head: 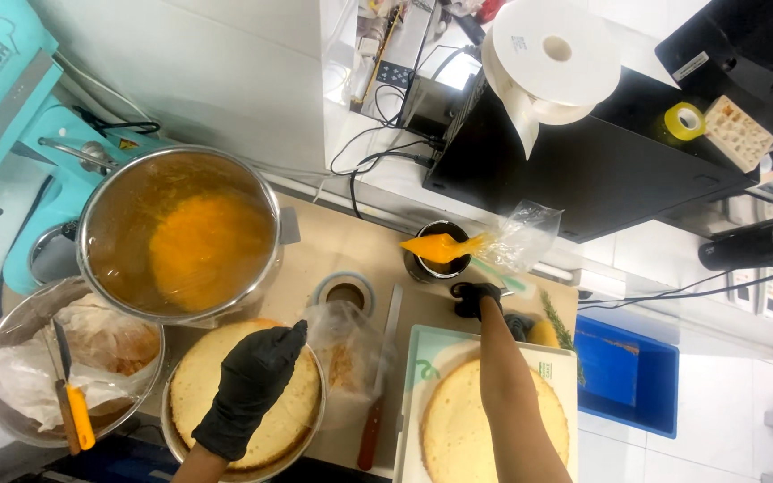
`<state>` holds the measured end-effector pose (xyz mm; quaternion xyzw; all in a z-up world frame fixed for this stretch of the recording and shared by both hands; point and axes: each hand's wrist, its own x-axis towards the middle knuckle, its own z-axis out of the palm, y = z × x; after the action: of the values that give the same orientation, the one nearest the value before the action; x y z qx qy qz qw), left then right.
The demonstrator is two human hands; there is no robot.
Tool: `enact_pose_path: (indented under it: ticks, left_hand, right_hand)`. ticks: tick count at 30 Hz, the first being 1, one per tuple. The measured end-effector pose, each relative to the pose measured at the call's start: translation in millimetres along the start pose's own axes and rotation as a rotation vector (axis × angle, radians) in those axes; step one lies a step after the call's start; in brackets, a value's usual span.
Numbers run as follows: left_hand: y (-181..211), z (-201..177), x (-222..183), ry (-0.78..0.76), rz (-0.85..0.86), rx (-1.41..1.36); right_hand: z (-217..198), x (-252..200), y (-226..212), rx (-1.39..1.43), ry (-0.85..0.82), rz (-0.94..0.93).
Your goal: The person carries a cake board to the work table, places a round cake layer onto the board, and pipes orange fruit puree from a plastic bag onto the board. They then cut a piece of parchment with scissors and peel a lemon with a knife.
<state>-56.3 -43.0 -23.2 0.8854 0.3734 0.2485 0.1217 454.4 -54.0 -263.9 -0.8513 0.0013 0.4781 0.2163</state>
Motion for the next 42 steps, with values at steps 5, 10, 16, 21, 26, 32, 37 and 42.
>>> enact_pose_path:
  ticks: [5, 10, 16, 21, 26, 32, 37, 42]
  left_hand:
    - [1.0, -2.3, 5.1, 0.052, 0.049, 0.01]
    - [-0.5, -13.6, 25.3, 0.053, 0.03, 0.026]
    - [-11.7, -8.9, 32.2, 0.092, 0.08, 0.053]
    - [-14.7, -18.0, 29.0, 0.109, 0.166, 0.104]
    - [-19.9, -24.6, 18.6, 0.067, 0.184, 0.119]
    - [-15.0, -39.0, 11.5, 0.041, 0.238, 0.075]
    - [-6.8, -52.9, -6.7, 0.015, 0.363, 0.085]
    - [4.4, -59.0, -31.4, 0.051, 0.418, 0.106]
  right_hand:
    - [5.7, 48.8, 24.4, 0.405, -0.245, 0.022]
    - [-34.2, 78.5, 31.9, 0.497, -0.422, -0.305]
    - [-84.3, -54.9, 46.8, 1.608, -0.844, 0.008]
    - [-85.3, -204.1, 96.6, 1.281, -1.135, -0.546]
    - [-36.8, -371.3, 155.0, 1.644, -1.103, 0.627]
    - [21.0, -363.6, 200.4, 0.975, -1.557, -0.137]
    - [31.0, -383.6, 193.3, 0.564, -1.14, -0.609]
    - [27.0, -415.2, 181.5, 0.68, -1.036, -0.602]
